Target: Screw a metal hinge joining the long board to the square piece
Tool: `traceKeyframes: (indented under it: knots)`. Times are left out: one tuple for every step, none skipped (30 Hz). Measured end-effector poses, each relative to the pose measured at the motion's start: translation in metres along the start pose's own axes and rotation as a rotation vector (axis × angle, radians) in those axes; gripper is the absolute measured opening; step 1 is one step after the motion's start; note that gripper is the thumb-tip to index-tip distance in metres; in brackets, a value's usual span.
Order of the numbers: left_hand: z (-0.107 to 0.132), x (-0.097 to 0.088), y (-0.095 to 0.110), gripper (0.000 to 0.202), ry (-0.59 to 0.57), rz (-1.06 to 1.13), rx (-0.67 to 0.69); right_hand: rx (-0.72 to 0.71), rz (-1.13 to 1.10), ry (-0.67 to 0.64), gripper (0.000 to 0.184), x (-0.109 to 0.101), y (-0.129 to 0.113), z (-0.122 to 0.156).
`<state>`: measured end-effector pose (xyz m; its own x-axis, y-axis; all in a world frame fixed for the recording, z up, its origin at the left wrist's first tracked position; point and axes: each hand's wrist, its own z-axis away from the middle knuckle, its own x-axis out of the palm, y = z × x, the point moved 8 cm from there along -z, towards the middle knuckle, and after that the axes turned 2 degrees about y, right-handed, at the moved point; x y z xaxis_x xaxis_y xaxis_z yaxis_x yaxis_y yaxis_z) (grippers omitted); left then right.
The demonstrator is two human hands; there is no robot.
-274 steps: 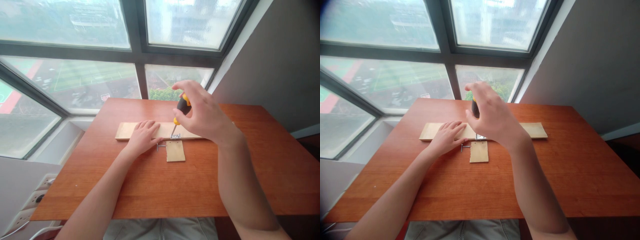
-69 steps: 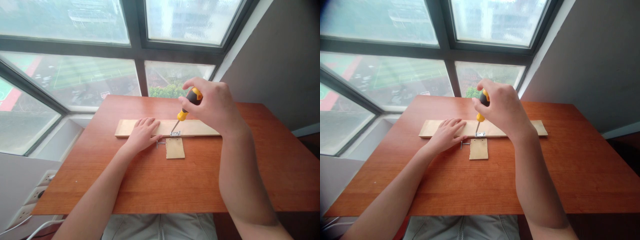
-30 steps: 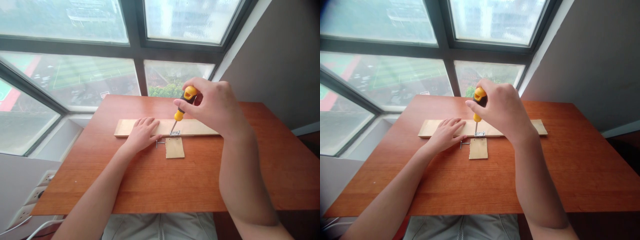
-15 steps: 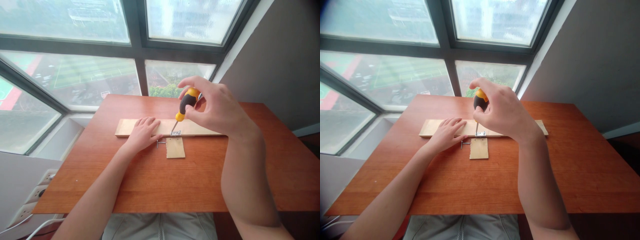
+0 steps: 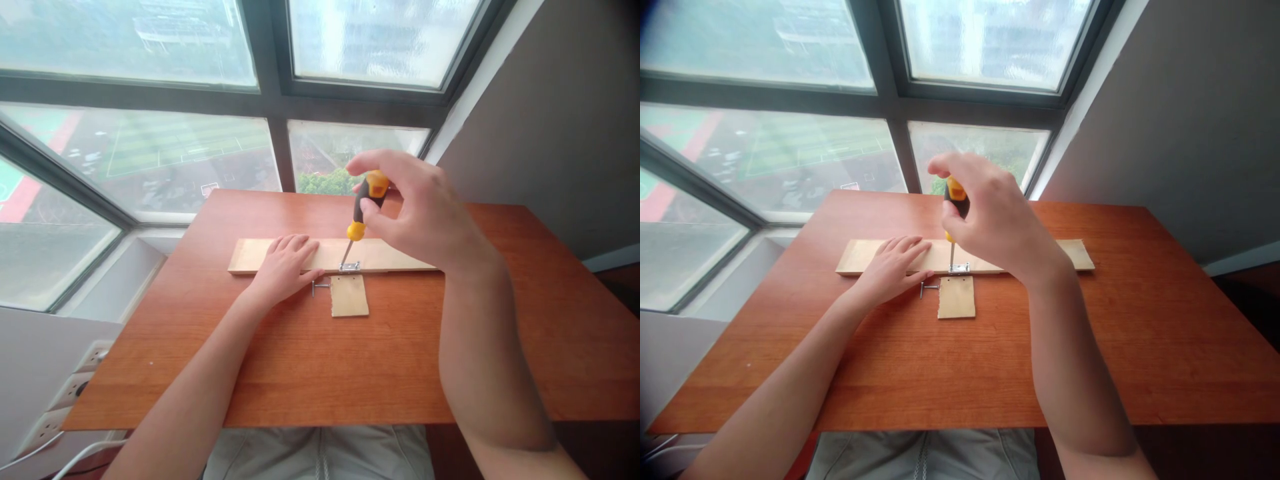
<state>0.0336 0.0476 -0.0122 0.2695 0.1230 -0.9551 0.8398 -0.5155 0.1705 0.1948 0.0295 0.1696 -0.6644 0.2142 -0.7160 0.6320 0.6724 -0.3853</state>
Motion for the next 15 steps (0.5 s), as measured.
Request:
traceKeyframes:
  knots:
    - [0.0,0.0,0.0,0.049,0.0,0.003,-0.001,-0.01,-0.013,-0.017,0.039,0.003,-0.001,0.0]
    - [0.0,0.0,0.0,0.049,0.0,0.008,-0.003,-0.009,-0.012,-0.032,0.039,0.006,0.0,0.0]
    - [0.0,0.0,-0.001,0.05,0.001,0.015,-0.004,0.003,0.007,-0.041,0.035,0.008,0.001,-0.001]
    - [0.0,0.0,0.0,0.05,0.003,0.021,-0.004,0.023,0.042,-0.035,0.031,0.01,0.004,-0.001]
    - [0.0,0.0,0.0,0.05,0.006,0.026,-0.003,0.048,0.087,-0.02,0.026,0.011,0.006,-0.002]
    - [0.0,0.0,0.0,0.049,0.008,0.028,-0.002,0.07,0.132,-0.004,0.024,0.011,0.009,-0.002]
    - [0.0,-0.001,0.0,0.049,0.01,0.028,-0.001,0.087,0.165,0.014,0.024,0.011,0.01,-0.002]
    - [0.0,-0.001,0.0,0.049,0.011,0.026,-0.001,0.097,0.185,0.022,0.025,0.011,0.01,-0.002]
    - [0.0,-0.001,0.0,0.049,0.011,0.023,-0.001,0.1,0.189,0.022,0.028,0.011,0.01,-0.002]
    - [0.0,-0.001,0.0,0.049,0.01,0.021,-0.002,0.092,0.176,0.011,0.033,0.011,0.008,-0.002]
    - [0.0,-0.001,0.0,0.049,0.008,0.019,-0.002,0.075,0.15,-0.005,0.037,0.011,0.005,-0.002]
    - [0.0,-0.001,0.0,0.049,0.006,0.019,-0.003,0.054,0.12,-0.023,0.042,0.011,0.002,-0.001]
    - [0.0,-0.001,0.0,0.05,0.003,0.02,-0.004,0.032,0.094,-0.042,0.044,0.011,-0.001,-0.001]
    - [0.0,-0.001,0.0,0.05,0.001,0.023,-0.005,0.014,0.078,-0.06,0.044,0.012,-0.004,-0.001]
    - [0.0,-0.001,0.0,0.051,0.0,0.027,-0.005,0.004,0.075,-0.067,0.042,0.012,-0.005,0.0]
